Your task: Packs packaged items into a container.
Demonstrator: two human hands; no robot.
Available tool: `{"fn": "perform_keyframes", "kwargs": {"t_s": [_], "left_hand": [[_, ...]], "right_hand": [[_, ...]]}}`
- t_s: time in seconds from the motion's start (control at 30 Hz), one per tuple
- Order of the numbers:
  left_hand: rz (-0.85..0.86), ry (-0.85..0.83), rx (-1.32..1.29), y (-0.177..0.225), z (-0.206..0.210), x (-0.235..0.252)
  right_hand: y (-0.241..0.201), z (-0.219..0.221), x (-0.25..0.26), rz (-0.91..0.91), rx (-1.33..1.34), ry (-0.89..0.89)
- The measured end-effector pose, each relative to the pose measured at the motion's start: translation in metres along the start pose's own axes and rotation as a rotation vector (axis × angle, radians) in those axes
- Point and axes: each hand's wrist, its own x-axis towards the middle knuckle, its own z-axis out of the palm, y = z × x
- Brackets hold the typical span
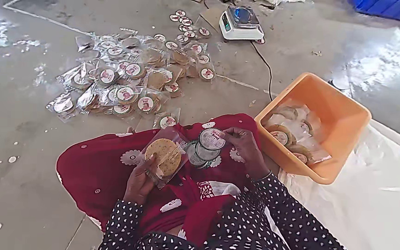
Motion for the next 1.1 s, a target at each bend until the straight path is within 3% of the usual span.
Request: {"fn": "perform_keyframes", "kwargs": {"t_s": [0.37, 0.6, 0.93, 1.1], "left_hand": [[-0.009, -0.074, 0.005, -0.002, -0.004, 0.000], [-0.034, -0.114, 0.002, -0.004, -0.006, 0.000], [-0.055, -0.113, 0.055, -0.004, -0.003, -0.002], [-0.051, -0.156, 0.050, -0.005, -0.005, 0.000]], "right_hand": [[-0.031, -0.004, -0.008, 0.029, 0.230, -0.016], [-0.030, -0.001, -0.008, -0.003, 0.178, -0.025], [-0.025, 0.016, -0.001, 0.026, 0.196, -0.212], [-0.024, 0.046, 0.000, 0.049, 0.159, -0.410]]}}
